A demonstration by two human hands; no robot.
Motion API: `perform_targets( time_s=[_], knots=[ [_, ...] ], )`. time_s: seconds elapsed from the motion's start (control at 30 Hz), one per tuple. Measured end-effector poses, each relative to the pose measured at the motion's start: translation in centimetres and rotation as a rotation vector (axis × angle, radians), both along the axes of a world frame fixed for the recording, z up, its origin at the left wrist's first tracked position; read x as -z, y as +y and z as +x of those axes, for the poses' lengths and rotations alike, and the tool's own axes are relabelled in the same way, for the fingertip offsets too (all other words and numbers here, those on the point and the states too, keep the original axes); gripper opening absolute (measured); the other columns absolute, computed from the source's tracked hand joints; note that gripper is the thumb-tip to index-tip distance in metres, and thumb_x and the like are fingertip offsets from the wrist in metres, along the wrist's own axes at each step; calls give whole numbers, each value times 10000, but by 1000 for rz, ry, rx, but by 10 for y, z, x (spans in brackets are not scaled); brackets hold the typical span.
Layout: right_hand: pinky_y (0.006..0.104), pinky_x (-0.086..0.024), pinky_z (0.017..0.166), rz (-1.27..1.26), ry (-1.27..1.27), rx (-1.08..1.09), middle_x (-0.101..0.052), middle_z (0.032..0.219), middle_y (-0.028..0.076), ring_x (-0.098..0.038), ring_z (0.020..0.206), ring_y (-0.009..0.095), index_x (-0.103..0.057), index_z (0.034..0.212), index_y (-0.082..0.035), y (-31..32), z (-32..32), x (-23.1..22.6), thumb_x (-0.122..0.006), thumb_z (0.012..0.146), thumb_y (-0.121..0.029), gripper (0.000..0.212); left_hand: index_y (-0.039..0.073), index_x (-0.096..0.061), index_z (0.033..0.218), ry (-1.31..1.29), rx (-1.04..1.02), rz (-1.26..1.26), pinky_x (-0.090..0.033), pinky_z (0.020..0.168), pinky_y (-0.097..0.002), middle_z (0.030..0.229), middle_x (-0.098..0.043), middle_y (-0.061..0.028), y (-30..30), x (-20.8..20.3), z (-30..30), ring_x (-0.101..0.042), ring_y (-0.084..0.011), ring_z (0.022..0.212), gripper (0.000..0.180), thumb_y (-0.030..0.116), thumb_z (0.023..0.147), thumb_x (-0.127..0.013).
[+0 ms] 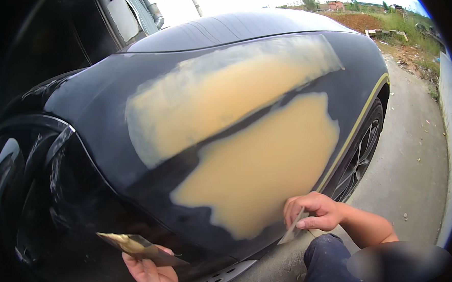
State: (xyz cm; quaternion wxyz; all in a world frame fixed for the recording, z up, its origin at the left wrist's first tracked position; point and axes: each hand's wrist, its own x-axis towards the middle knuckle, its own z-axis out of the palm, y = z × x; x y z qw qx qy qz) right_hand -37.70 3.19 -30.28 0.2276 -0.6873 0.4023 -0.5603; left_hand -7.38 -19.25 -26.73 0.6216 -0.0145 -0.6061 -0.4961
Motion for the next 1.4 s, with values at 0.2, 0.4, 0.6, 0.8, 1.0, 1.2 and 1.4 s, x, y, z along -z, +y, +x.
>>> perform_targets(
  time_s=[0.2, 0.4, 0.6, 0.8, 1.0, 1.2, 1.4],
  knots=[
    [340, -483, 835, -62, -93, 64, -666, 1019, 122, -635, 944, 247, -626, 1015, -2, -10, 19, 29, -615, 950, -153, 165, 27, -459, 1288, -105, 126, -59, -551, 752, -344, 1102, -635, -133, -10, -11, 7, -638, -227, 861, 311, 108, 991, -505],
    [322, -480, 850, -50, -44, 112, -664, 1075, 103, -625, 983, 202, -623, 1118, -7, -14, 24, 26, -605, 953, -166, 230, -5, -503, 1131, -122, 112, 42, -424, 997, -329, 1171, -617, -118, -10, -16, 11, -568, -185, 1088, 232, 82, 921, -549],
    [310, -478, 843, -68, -49, 180, -663, 1056, 86, -618, 943, 185, -617, 1151, -28, -16, 31, 30, -604, 955, -183, 250, 3, -510, 1094, -146, 141, 25, -439, 963, -311, 1126, -625, -116, -9, -19, 10, -582, -177, 1027, 201, 94, 923, -565],
    [259, -429, 669, -11, -97, 168, -608, 872, 12, -519, 732, 80, -591, 1197, -51, -16, 31, 38, -592, 964, -180, 267, -12, -509, 1155, -111, 90, 62, -441, 1001, -349, 1193, -615, -130, -4, -12, 8, -585, -209, 1077, 243, 70, 927, -518],
    [247, -420, 687, -88, -114, 133, -601, 931, 5, -500, 748, 68, -582, 1212, -56, -18, 29, 44, -577, 975, -162, 259, -14, -499, 1258, -131, 148, 168, -471, 1003, -390, 1262, -596, -157, 85, 18, 9, -588, -242, 1121, 335, 2, 923, -497],
    [277, -464, 917, 96, -384, 89, -622, 1140, 36, -570, 1036, 104, -554, 1234, -14, -9, 38, 40, -541, 1006, -117, 251, -77, -518, 1234, -168, 129, 453, -448, 1025, -380, 1207, -631, -188, 146, 40, -1, -608, -253, 1111, 339, 11, 907, -519],
    [342, -471, 968, 86, -908, 187, -625, 1216, 89, -599, 1078, 170, -490, 1298, 13, 19, 102, 35, -522, 965, -21, 337, -122, -493, 1305, -187, 76, 484, -444, 1045, -394, 1236, -626, -208, 159, 53, 3, -606, -269, 1146, 378, 10, 950, -498]
  ],
)
